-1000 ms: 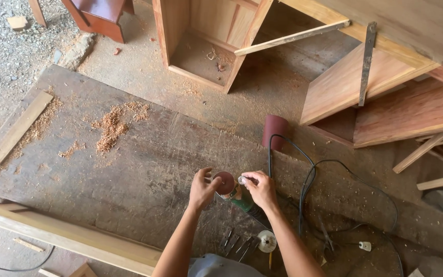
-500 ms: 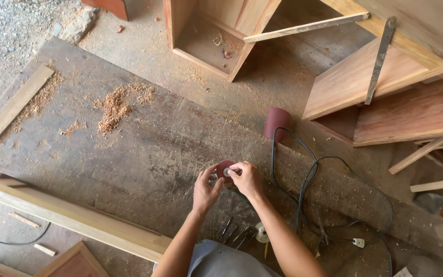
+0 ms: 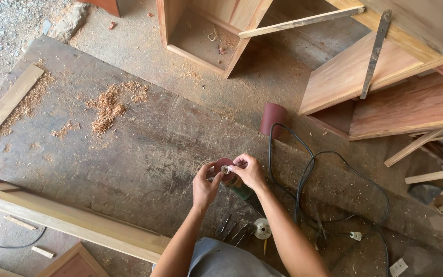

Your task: Cutting a sanding disc to size and attaching it to an angle grinder for furniture finishing.

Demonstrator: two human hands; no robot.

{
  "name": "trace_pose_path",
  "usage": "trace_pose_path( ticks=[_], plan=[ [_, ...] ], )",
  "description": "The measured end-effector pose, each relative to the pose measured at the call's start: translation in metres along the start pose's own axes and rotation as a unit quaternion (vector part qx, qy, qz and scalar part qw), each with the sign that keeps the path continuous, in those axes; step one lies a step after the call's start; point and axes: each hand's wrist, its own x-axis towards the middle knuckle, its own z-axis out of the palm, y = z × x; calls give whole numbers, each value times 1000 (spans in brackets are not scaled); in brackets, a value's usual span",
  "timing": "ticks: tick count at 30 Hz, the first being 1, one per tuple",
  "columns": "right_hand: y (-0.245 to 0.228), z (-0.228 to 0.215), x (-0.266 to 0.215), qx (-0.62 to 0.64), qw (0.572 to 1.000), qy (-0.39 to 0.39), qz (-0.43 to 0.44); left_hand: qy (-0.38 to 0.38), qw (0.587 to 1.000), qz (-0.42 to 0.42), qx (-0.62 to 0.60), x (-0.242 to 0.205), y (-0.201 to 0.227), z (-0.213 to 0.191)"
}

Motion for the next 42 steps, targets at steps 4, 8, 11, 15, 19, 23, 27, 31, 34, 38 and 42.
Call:
trace_pose_path(
  ticks=[4, 8, 11, 15, 19, 23, 27, 31, 34, 38, 42],
  plan=[
    [-4, 0, 0, 18, 1000, -5, 2, 2, 1000, -17, -2, 3, 6, 1],
    [-9, 1, 0, -2, 1000, -9, 7, 0, 999, -25, 21, 6, -1, 3],
    [16, 10, -1, 5, 1000, -8, 1, 6, 1000, -14, 1, -5, 12, 3],
    [18, 9, 11, 8, 1000, 8, -22, 32, 999, -26, -14, 9, 18, 11],
    [10, 7, 2, -22, 1000, 0, 13, 47, 995, -2, 87, 5, 19, 8],
    [-5, 6, 9, -10, 999, -42, -12, 8, 997, 1, 74, 16, 13, 3],
    [-59, -10, 15, -113, 987, -109, -41, -38, 997, -61, -12, 38, -8, 6],
    [-75, -7, 22, -250, 955, -156, -29, -67, 997, 26, 36, 40, -36, 7],
    [-84, -7, 20, -302, 938, -169, 30, -104, 991, 8, 82, 21, -45, 6],
    [-50, 19, 22, -316, 902, -137, -260, -58, 988, -136, -52, -6, -90, 43],
    [-49, 28, 36, -436, 823, -221, -288, -27, 974, -157, -164, 0, -121, 70]
  ],
)
